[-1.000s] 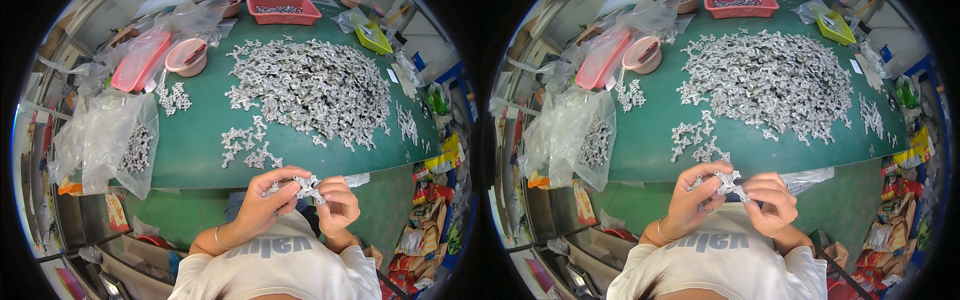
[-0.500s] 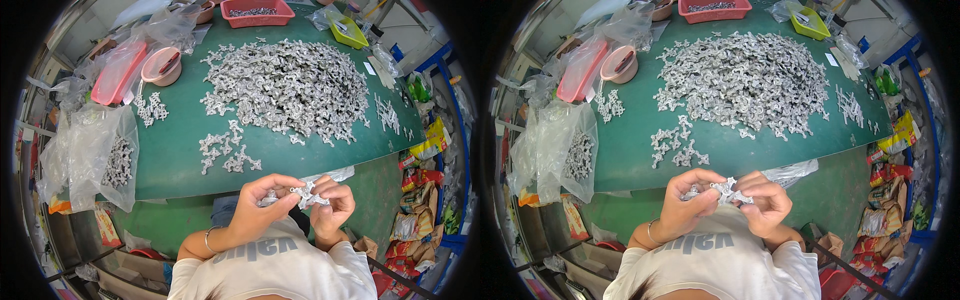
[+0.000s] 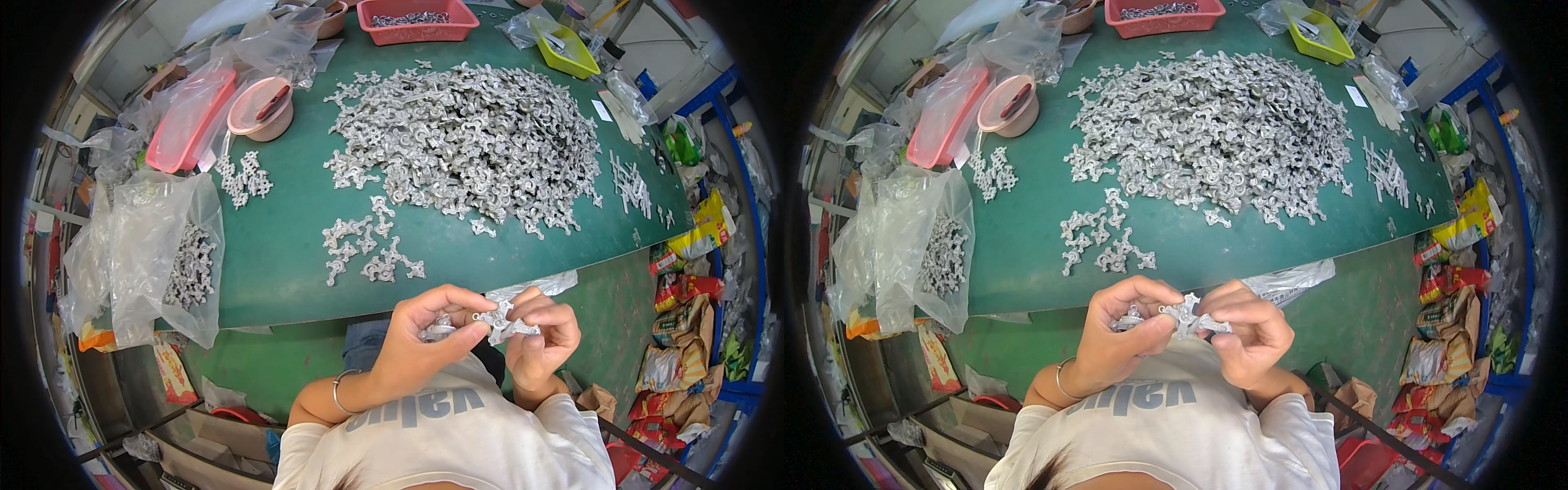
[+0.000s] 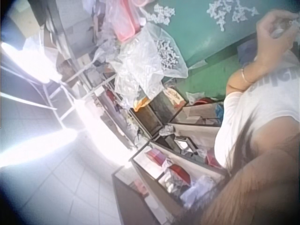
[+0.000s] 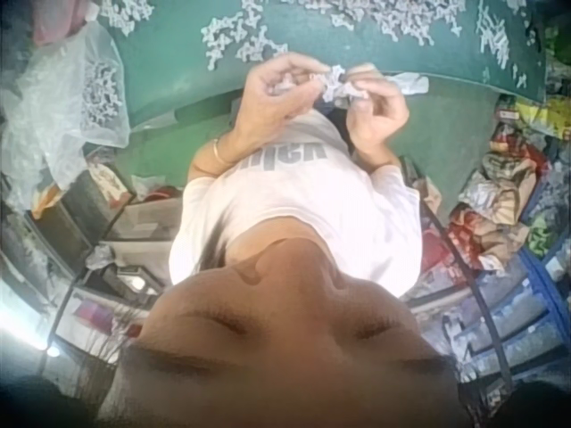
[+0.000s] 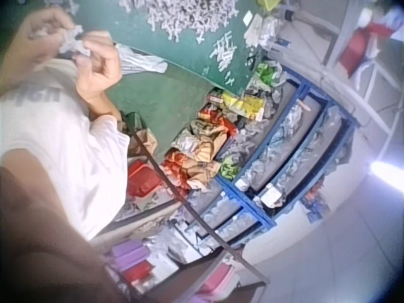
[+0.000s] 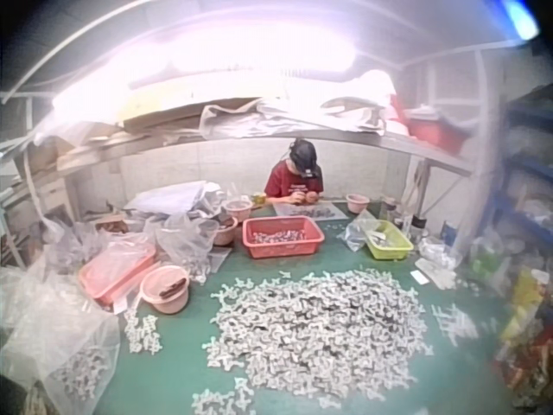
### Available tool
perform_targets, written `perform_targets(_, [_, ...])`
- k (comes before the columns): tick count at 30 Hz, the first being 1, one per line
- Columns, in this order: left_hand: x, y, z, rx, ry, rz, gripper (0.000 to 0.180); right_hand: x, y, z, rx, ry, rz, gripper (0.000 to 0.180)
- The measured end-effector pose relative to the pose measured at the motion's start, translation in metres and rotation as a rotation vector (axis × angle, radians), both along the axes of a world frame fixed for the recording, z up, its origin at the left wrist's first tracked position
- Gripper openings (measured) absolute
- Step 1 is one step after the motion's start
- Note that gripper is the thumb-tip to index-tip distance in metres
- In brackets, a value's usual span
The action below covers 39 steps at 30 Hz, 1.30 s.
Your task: The person joins metal components together by hand and sets them aside.
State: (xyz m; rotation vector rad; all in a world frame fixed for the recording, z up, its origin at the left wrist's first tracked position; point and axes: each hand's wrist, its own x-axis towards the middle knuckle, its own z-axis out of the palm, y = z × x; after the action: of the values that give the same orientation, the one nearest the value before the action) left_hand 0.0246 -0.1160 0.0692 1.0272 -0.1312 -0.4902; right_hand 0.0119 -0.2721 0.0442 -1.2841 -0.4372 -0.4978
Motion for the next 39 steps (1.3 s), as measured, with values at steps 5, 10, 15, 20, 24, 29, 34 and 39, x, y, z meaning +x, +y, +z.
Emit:
perform_targets(5, [0.001,0.002,0.000,-0.009,0.031,0.000,0.018,0.002,0.001,-0.002,-0.014,-0.015,0.015,0.019])
perform_targets(10, [0.003,0.015,-0.017,-0.064,0.204,0.224,0.017,0.015,0.010,-0.022,-0.133,0.186,0.050,0.024])
perform_targets(15, [0.020,0.092,-0.072,-0.109,0.278,0.722,0.019,0.035,0.032,-0.051,-0.146,0.576,0.042,0.017])
perform_targets(20, [0.028,0.246,-0.117,-0.067,0.148,1.312,0.027,0.057,0.042,-0.077,-0.693,0.558,0.089,0.024])
perform_targets(24, [0.033,0.297,-0.124,0.286,0.020,1.673,0.042,0.061,0.050,-0.080,-1.109,0.308,-0.045,0.029])
perform_targets(29, [0.032,0.193,-0.115,0.476,-0.075,1.389,0.030,0.063,0.042,-0.106,-1.174,0.325,-0.098,0.030])
perform_targets(34, [0.009,0.091,-0.098,0.286,0.038,0.665,0.021,0.061,0.032,-0.095,-0.577,0.667,0.019,0.017])
perform_targets(39, [0.003,0.048,-0.067,0.328,-0.140,0.402,0.033,0.044,0.034,-0.053,-0.110,0.821,0.350,0.014])
